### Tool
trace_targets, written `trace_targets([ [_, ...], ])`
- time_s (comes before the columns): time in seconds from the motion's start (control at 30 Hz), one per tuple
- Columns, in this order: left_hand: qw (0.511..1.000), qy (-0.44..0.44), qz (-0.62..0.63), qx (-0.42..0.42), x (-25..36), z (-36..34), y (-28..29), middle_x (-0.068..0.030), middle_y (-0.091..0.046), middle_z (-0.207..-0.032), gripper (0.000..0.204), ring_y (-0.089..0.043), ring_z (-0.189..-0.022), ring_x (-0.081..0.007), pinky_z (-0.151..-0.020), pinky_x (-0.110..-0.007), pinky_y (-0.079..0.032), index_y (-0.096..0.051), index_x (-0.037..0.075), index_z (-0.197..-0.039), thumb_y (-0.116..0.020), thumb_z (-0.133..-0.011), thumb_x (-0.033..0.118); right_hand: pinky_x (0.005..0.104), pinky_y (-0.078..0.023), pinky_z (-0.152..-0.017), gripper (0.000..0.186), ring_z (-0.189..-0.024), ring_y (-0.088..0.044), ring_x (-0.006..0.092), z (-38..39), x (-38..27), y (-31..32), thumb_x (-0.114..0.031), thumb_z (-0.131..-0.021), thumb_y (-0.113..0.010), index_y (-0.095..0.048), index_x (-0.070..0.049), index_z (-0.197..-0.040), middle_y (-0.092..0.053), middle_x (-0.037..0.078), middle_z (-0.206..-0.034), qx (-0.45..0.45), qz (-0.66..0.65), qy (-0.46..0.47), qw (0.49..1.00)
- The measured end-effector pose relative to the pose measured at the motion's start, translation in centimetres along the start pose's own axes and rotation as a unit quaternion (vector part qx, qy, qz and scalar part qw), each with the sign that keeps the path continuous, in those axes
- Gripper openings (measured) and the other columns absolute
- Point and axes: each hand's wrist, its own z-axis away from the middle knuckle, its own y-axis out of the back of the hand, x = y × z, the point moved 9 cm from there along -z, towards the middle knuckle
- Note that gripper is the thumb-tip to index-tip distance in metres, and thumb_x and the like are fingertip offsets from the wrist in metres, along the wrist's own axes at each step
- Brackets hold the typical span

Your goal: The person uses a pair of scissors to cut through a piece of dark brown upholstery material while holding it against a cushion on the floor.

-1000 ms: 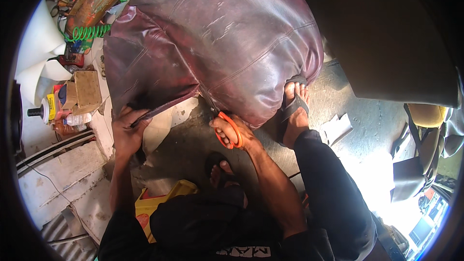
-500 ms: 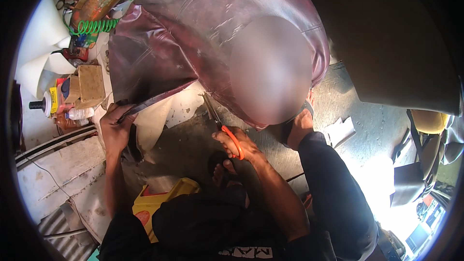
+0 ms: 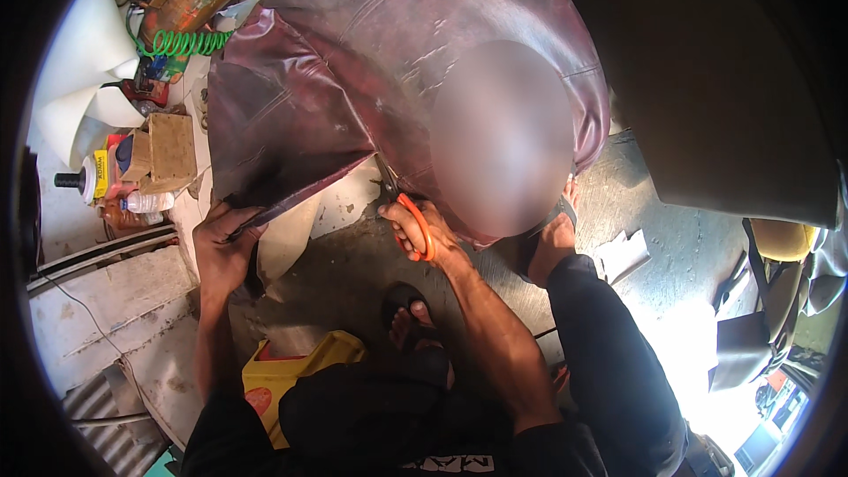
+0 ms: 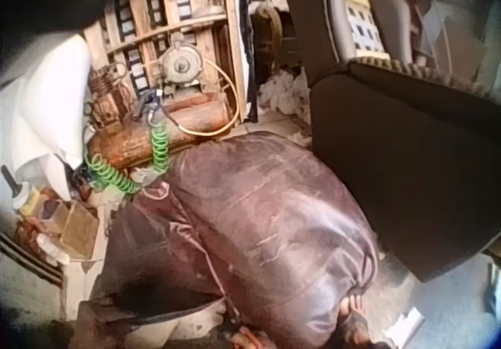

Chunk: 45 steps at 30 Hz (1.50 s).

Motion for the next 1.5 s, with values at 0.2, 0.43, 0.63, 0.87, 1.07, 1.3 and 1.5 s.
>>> trace_targets([
  [0.2, 1.0, -0.014, -0.017, 0.004, 1.2, 0.7, 1.7, -0.0074, -0.063, -0.074, 0.024, -0.056, -0.076, -0.0216, -0.068, -0.032, -0.045, -0.078, 0.003, -0.097, -0.079, -0.074, -0.003, 0.0302, -0.033, -0.041, 0.029, -0.043, -0.04, 0.014, -1.9, -0.9, -0.8, -0.026, -0.087, -0.062, -0.046, -0.009, -0.069, -0.042, 0.002, -0.059, -0.055, -0.099, 0.025, 0.993],
  [0.43, 0.999, 0.004, -0.039, 0.016, 1.7, 1.7, 4.0, -0.0058, -0.06, -0.072, 0.023, -0.053, -0.071, -0.0192, -0.065, -0.031, -0.044, -0.078, 0.004, -0.098, -0.078, -0.076, -0.002, 0.0304, -0.031, -0.041, 0.027, -0.044, -0.039, 0.0133, -3.8, -2.7, -1.8, -0.024, -0.087, -0.06, -0.044, -0.01, -0.071, -0.042, 0.001, -0.061, -0.081, -0.094, 0.054, 0.991],
  [0.63, 0.998, 0.018, -0.047, 0.03, 1.6, 2.1, 6.2, -0.006, -0.061, -0.073, 0.022, -0.053, -0.073, -0.0189, -0.066, -0.031, -0.043, -0.078, 0.004, -0.098, -0.077, -0.076, -0.002, 0.0292, -0.029, -0.039, 0.027, -0.042, -0.036, 0.0123, -4.7, -4.2, -2.9, -0.025, -0.088, -0.06, -0.044, -0.011, -0.072, -0.041, 0.001, -0.059, -0.109, -0.073, 0.062, 0.989],
  [0.87, 0.996, 0.007, -0.075, 0.046, 1.3, 2.1, 11.3, -0.0058, -0.066, -0.081, 0.019, -0.053, -0.077, -0.0168, -0.07, -0.03, -0.041, -0.077, 0.001, -0.097, -0.079, -0.078, 0.0, 0.0294, -0.027, -0.039, 0.028, -0.042, -0.034, 0.0117, -6.8, -8.1, -4.0, -0.025, -0.088, -0.06, -0.043, -0.012, -0.072, -0.039, 0.0, -0.058, -0.115, -0.082, 0.068, 0.988],
  [1.07, 0.996, 0.049, -0.049, 0.052, -1.1, 1.5, 13.6, -0.0038, -0.06, -0.078, 0.014, -0.05, -0.075, -0.0137, -0.068, -0.028, -0.04, -0.076, -0.001, -0.096, -0.078, -0.083, 0.004, 0.0299, -0.028, -0.039, 0.027, -0.042, -0.035, 0.012, -6.2, -8.5, -4.3, -0.026, -0.087, -0.061, -0.044, -0.012, -0.071, -0.041, 0.0, -0.059, -0.1, -0.032, 0.063, 0.992],
  [1.3, 0.995, 0.086, -0.011, 0.055, -4.3, 1.7, 14.4, -0.0039, -0.062, -0.082, 0.015, -0.054, -0.077, -0.0128, -0.071, -0.026, -0.043, -0.074, -0.003, -0.099, -0.076, -0.085, 0.002, 0.0302, -0.038, -0.044, 0.031, -0.049, -0.046, 0.0138, -4.4, -6.6, -4.4, -0.031, -0.09, -0.06, -0.046, -0.01, -0.073, -0.046, 0.002, -0.063, -0.108, -0.003, 0.088, 0.99],
  [1.5, 0.995, 0.09, -0.022, 0.044, -4.0, 1.8, 14.6, -0.0036, -0.063, -0.083, 0.015, -0.053, -0.077, -0.0123, -0.07, -0.026, -0.043, -0.074, -0.003, -0.099, -0.076, -0.085, 0.002, 0.0297, -0.037, -0.041, 0.03, -0.046, -0.044, 0.0133, -3.7, -5.8, -3.8, -0.028, -0.088, -0.062, -0.047, -0.009, -0.072, -0.045, 0.002, -0.062, -0.084, -0.01, 0.069, 0.994],
])
